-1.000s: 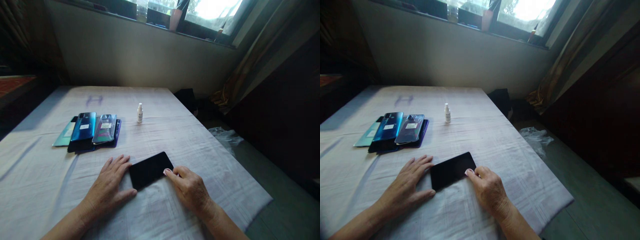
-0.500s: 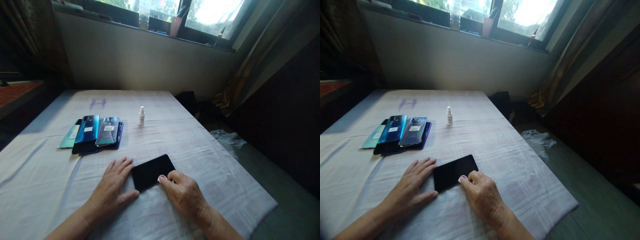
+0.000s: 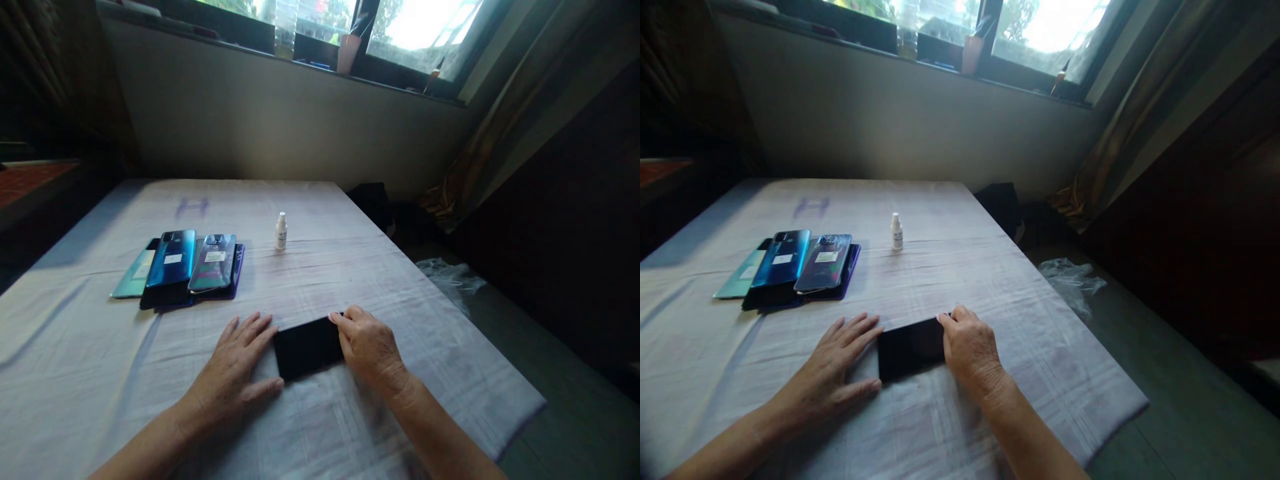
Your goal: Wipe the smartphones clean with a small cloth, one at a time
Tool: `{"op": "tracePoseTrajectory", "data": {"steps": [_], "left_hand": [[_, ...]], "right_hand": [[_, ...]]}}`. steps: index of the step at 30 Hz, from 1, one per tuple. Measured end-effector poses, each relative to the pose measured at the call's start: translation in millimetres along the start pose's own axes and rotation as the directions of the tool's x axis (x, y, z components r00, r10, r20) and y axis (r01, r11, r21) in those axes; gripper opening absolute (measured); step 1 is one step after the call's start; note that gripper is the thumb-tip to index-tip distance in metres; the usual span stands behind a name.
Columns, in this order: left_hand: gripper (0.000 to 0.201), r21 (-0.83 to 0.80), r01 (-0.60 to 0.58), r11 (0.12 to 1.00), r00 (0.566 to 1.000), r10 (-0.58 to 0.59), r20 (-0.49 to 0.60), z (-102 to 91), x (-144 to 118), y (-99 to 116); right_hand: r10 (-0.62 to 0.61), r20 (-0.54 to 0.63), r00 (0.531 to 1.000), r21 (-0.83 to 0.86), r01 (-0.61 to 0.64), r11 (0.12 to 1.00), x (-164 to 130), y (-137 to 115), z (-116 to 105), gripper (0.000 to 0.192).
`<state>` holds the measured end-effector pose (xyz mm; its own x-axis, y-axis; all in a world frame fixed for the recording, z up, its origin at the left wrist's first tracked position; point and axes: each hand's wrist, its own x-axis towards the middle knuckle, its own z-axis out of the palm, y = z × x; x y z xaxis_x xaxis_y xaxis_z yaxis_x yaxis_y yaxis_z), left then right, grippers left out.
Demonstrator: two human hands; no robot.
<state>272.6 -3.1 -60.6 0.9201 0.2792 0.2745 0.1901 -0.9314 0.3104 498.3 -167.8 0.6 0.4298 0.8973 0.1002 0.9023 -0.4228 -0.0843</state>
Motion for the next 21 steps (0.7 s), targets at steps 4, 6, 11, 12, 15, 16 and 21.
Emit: {"op": "tracePoseTrajectory", "data": {"steps": [4, 6, 11, 12, 15, 16, 21], "left_hand": [[0.063, -0.045, -0.006, 0.999, 1.000, 0.005, -0.027, -3.0, -7, -13], [0.051, -0.068, -0.005, 0.998, 1.000, 0.003, -0.028, -10.7, -8, -17], [0.032, -0.101, -0.045, 0.994, 0.998, 0.042, -0.038, -30.4, -1, -22], [0.032, -0.105, -0.051, 0.993, 0.998, 0.047, -0.043, -31.4, -1, -22], [0.033, -0.114, -0.040, 0.993, 0.997, 0.032, -0.072, -27.9, -1, -23], [0.033, -0.115, -0.030, 0.993, 0.997, 0.021, -0.075, -25.8, -2, -23], [0.033, -0.117, -0.018, 0.993, 0.998, 0.010, -0.068, -19.7, -4, -23]], "right_hand": [[-0.063, 0.059, 0.996, 0.022, 0.061, 0.998, 3, -16, -4, 0.034], [-0.106, 0.068, 0.992, 0.038, 0.104, 0.994, 5, -24, -4, 0.033], [-0.221, 0.065, 0.973, 0.075, 0.216, 0.974, 9, -47, -2, 0.032], [-0.246, 0.060, 0.967, 0.079, 0.241, 0.967, 9, -51, -2, 0.031], [-0.319, 0.032, 0.947, 0.076, 0.316, 0.946, 11, -62, 2, 0.028], [-0.338, 0.017, 0.941, 0.070, 0.336, 0.939, 12, -65, 3, 0.027], [-0.405, -0.073, 0.911, 0.043, 0.409, 0.912, 11, -73, 9, 0.021]]}}
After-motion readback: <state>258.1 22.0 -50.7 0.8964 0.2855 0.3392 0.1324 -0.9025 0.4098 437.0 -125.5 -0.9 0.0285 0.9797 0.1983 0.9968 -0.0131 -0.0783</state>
